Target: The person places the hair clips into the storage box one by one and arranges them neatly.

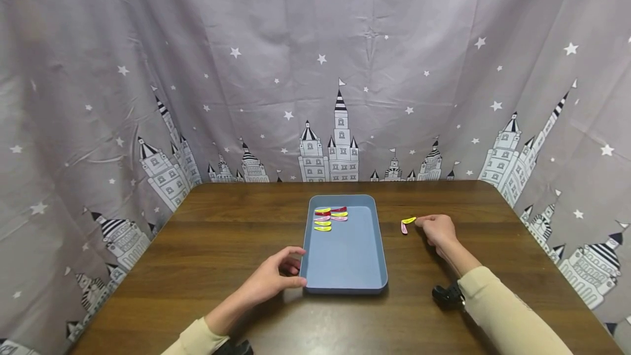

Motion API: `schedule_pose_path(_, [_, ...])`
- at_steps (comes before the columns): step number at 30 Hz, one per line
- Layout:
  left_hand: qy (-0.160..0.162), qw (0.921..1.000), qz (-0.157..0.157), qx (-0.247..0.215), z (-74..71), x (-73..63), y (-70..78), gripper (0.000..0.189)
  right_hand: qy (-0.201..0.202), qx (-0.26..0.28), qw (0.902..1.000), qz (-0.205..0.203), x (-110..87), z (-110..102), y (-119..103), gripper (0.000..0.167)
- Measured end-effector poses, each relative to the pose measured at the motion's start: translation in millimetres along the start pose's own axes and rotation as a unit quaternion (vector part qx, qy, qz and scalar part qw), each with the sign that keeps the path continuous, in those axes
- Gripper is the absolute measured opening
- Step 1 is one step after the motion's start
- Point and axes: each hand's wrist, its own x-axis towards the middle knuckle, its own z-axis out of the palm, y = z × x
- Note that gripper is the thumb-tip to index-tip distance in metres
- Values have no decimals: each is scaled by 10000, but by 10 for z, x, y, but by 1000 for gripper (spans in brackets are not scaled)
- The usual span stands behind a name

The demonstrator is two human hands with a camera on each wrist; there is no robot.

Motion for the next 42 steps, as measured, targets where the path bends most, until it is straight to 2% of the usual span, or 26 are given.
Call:
schedule_pose_path(13, [-3, 10000, -9, 35, -4, -6, 20, 57, -56, 54, 10000, 37, 35, 17, 43, 41])
schedule_pose_path(33, [31, 10000, 7, 50, 2, -14, 21, 58, -445, -175, 9988, 106, 142, 26, 14, 43])
schedule_pose_path(42, [36, 10000, 14, 38, -3, -16, 22, 57, -223, -330, 9991, -115, 136, 55, 38, 45])
